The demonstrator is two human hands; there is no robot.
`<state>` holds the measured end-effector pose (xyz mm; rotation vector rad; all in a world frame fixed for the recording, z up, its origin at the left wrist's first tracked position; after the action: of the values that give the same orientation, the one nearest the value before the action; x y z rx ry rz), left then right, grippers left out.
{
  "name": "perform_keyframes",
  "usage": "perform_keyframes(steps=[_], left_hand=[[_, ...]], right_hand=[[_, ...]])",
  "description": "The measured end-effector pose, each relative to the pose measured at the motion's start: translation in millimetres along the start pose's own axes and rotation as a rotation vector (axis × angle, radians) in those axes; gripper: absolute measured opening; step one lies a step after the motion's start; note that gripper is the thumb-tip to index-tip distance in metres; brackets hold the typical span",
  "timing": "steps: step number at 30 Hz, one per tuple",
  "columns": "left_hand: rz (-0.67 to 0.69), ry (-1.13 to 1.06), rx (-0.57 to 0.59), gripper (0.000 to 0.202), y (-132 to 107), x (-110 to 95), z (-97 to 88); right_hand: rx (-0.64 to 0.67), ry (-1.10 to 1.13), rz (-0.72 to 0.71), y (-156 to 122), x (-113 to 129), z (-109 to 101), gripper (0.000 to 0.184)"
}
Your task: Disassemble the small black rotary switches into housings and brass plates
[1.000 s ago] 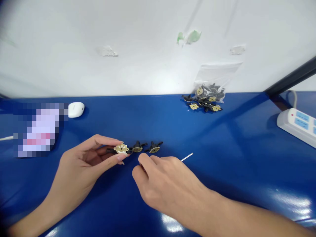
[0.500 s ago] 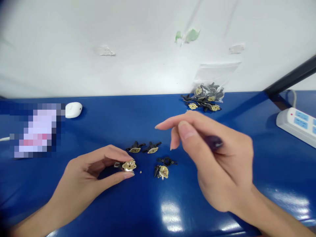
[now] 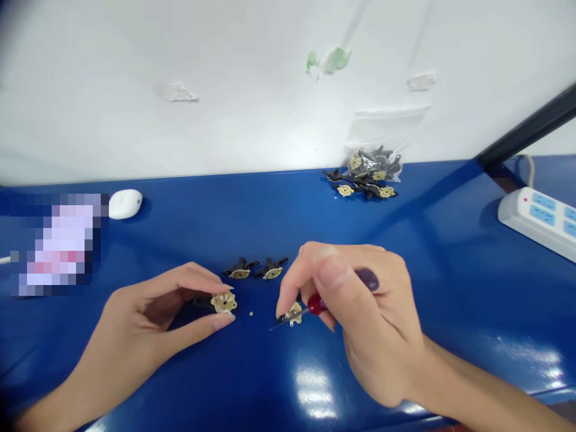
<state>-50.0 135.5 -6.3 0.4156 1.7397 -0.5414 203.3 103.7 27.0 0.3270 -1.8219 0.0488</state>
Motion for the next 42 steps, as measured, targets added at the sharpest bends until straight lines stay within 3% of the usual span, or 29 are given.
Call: perform_keyframes(steps=[7,12,18,22,25,30,35,38,42], left_hand=[[0.003,-0.180,0.137,0.022,2,-2,1.7],[-0.053,-0.343,0.162,0.036,-1,4,5.4],[-0.042,-0.113,0.104,0.015,-4,0,2.2],[0.047,0.071,0.163,0.030,-5,-7,7.4],[0.069,0.144,0.134,0.032,-5,-7,7.7],[0.079,0.190,0.057,0.029,-2,-7,4.5],[0.029,0.244,0.048,0.022,-3,1,1.7],[-0.006,0.248,0.036,0.016,-3,5,0.7],[0.052,0.271,0.075,0.016,-2,0,2.8]], right_hand=[[-0.036,0.198,0.064,5,-5,0,0.079],[0.041,0.267,-0.009,8,4,3,0.068],[0.031,0.350,-0.022,9,2,4,0.066],[0.038,0.321,-0.035,13,4,4,0.064],[0.046,0.292,-0.051,14,7,3,0.060],[0.218,0.125,-0.046,11,5,13,0.040],[0.376,-0.023,-0.083,11,5,29,0.034],[0.392,-0.037,-0.103,13,8,33,0.037],[0.362,0.021,-0.132,11,9,32,0.038]])
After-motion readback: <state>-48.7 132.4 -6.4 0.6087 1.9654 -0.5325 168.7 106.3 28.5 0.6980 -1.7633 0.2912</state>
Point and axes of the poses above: each hand's wrist, its own y-axis towards the middle knuckle, its own z-axis out of the palm, x = y × z, the point moved 7 cm from there along y, towards the middle knuckle, and after that the axes turned 15 degrees about x, right-handed, at the moved point
